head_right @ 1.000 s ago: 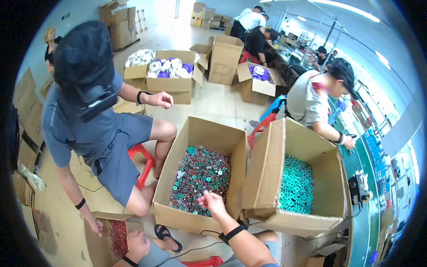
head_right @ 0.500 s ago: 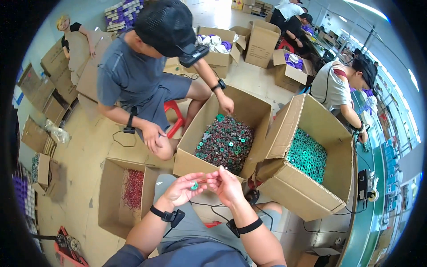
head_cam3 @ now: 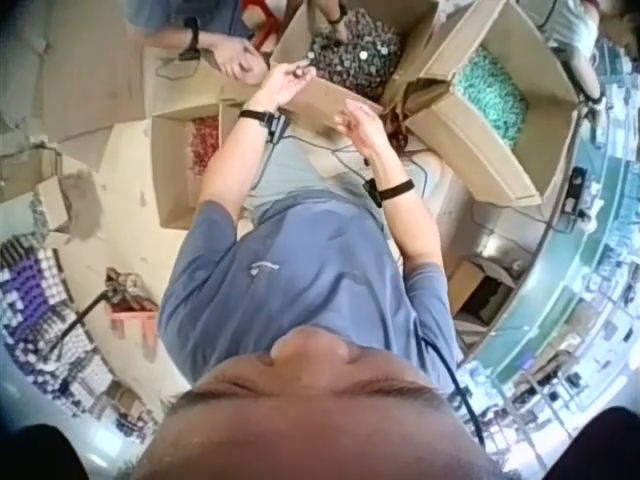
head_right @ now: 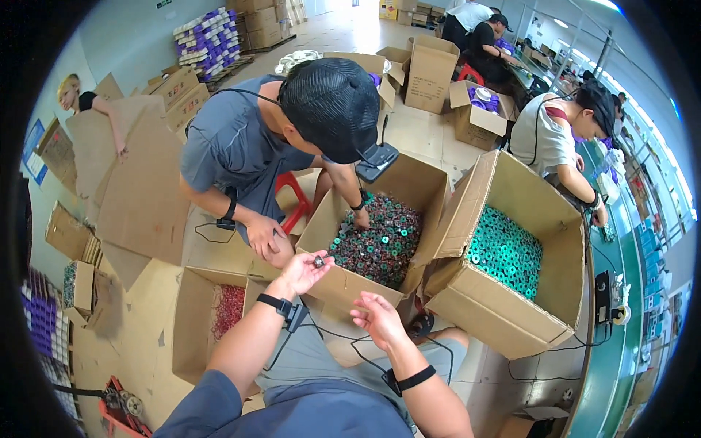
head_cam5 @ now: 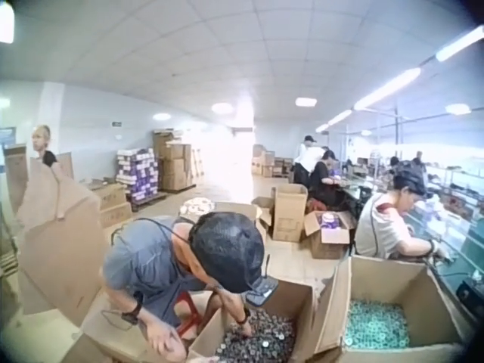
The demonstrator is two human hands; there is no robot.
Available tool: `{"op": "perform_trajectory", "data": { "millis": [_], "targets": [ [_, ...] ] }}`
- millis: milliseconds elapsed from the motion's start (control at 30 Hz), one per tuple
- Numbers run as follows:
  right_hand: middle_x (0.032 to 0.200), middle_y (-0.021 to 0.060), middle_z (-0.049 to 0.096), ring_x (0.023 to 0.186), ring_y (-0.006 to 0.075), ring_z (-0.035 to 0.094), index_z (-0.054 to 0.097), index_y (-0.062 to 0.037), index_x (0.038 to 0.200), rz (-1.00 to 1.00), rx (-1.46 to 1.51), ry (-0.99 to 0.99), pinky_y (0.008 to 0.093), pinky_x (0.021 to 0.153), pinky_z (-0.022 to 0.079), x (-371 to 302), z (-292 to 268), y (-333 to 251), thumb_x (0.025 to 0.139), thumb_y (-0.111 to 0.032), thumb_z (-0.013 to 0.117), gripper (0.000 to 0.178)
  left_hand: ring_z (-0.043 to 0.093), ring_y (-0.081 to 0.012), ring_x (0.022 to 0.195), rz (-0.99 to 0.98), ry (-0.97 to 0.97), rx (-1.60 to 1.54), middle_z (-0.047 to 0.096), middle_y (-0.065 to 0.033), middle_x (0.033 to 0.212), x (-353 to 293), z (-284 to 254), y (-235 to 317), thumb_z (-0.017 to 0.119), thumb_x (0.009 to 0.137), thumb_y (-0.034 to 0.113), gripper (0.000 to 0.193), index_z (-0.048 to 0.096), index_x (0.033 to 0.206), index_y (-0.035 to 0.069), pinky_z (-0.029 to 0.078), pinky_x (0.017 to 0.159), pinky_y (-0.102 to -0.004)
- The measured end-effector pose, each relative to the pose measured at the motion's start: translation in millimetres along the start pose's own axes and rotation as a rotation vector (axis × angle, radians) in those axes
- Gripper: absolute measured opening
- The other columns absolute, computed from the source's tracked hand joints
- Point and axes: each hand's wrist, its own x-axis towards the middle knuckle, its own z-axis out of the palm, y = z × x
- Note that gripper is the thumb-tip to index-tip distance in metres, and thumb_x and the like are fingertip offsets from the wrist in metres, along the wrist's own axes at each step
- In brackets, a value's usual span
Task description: The person assembles small plastic parts by hand.
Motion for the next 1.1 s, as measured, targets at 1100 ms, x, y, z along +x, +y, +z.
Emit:
{"op": "perform_trajectory", "data": {
  "millis": [1100],
  "targets": [
    [0.098,0.0042,0.071,0.08,0.0125,0.071,0.051,-0.0065,0.142,-0.388,-0.611,0.061,0.0272,0.066,0.056,-79,27,5,0.098,-0.011,0.065,0.046,0.069,-0.0181,0.101,0.085,-0.179,0.706,0.069,-0.0086,0.115,-132,65,-80,0.067,0.096,0.003,0.036,0.06,0.132,0.001,0.059,0.09,-0.0321]
  ]
}}
